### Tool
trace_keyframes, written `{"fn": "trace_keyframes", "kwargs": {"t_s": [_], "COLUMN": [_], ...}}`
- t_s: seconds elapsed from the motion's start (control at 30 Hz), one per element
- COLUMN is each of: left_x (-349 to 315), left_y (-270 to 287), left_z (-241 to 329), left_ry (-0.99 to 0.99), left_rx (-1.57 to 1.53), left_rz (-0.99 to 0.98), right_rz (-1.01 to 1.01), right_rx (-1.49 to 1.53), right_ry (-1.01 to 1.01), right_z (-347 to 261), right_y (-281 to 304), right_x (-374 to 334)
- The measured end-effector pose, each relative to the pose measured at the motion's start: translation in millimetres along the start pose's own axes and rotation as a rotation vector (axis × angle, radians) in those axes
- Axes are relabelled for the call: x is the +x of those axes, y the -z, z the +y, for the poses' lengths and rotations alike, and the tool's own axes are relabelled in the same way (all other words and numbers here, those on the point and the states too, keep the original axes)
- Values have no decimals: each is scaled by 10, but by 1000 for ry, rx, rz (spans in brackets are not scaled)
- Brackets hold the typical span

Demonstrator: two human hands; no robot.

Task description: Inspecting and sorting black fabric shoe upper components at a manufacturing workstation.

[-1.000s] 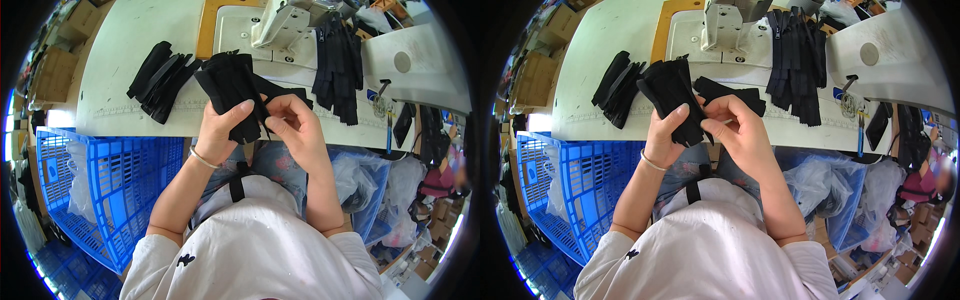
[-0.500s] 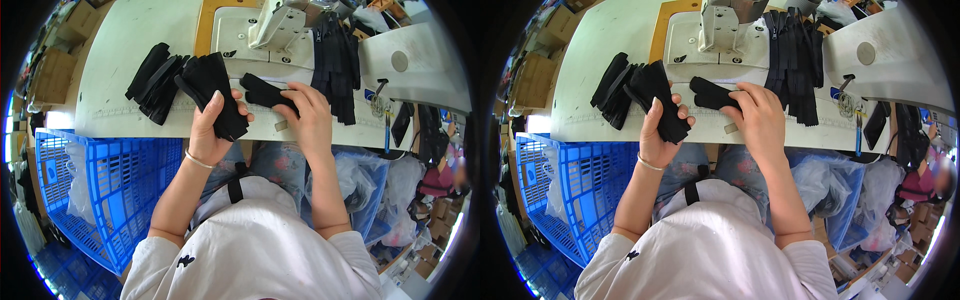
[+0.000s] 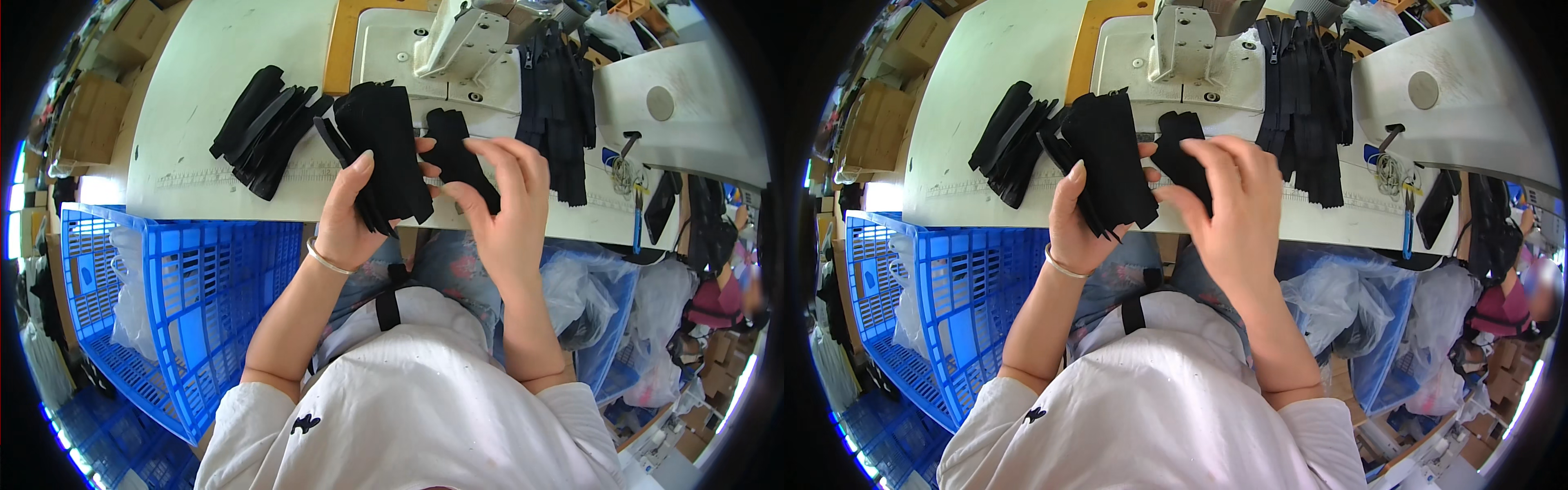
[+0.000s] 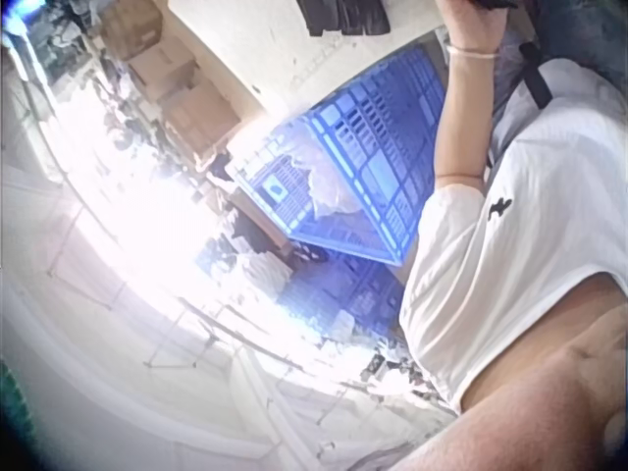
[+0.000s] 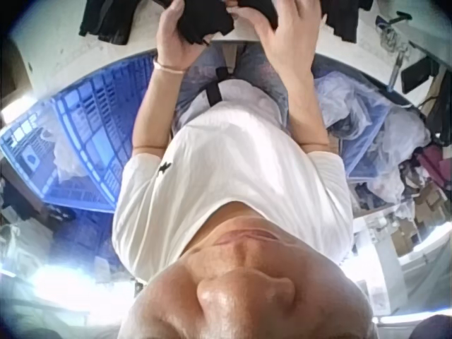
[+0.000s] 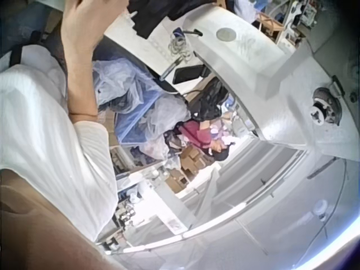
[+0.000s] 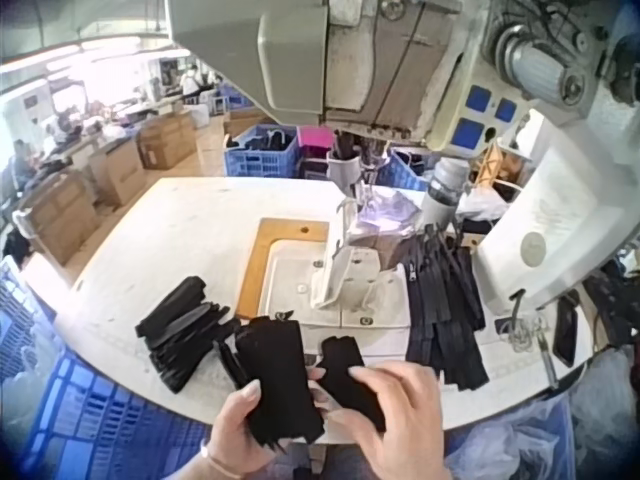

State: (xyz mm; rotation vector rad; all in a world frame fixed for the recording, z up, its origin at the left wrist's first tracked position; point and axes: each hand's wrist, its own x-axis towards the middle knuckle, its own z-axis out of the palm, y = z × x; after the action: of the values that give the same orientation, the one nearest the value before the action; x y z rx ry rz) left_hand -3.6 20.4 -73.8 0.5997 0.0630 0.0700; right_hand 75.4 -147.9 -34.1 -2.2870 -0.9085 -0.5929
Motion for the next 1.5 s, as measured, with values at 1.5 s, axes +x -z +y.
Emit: {"fn": "trace_keyframes", "kwargs": {"t_s": [1.5], "left_x": [-180], "left_y": [-382], "left_z": [125], "left_ry": [75], "left_rx": [187], "left_rz": [3], "right_rz": [-365], "right_rx": [1149], "right_ry": [-546], "right_z": [-142], "right_y": [-40], "right_x": [379]}}
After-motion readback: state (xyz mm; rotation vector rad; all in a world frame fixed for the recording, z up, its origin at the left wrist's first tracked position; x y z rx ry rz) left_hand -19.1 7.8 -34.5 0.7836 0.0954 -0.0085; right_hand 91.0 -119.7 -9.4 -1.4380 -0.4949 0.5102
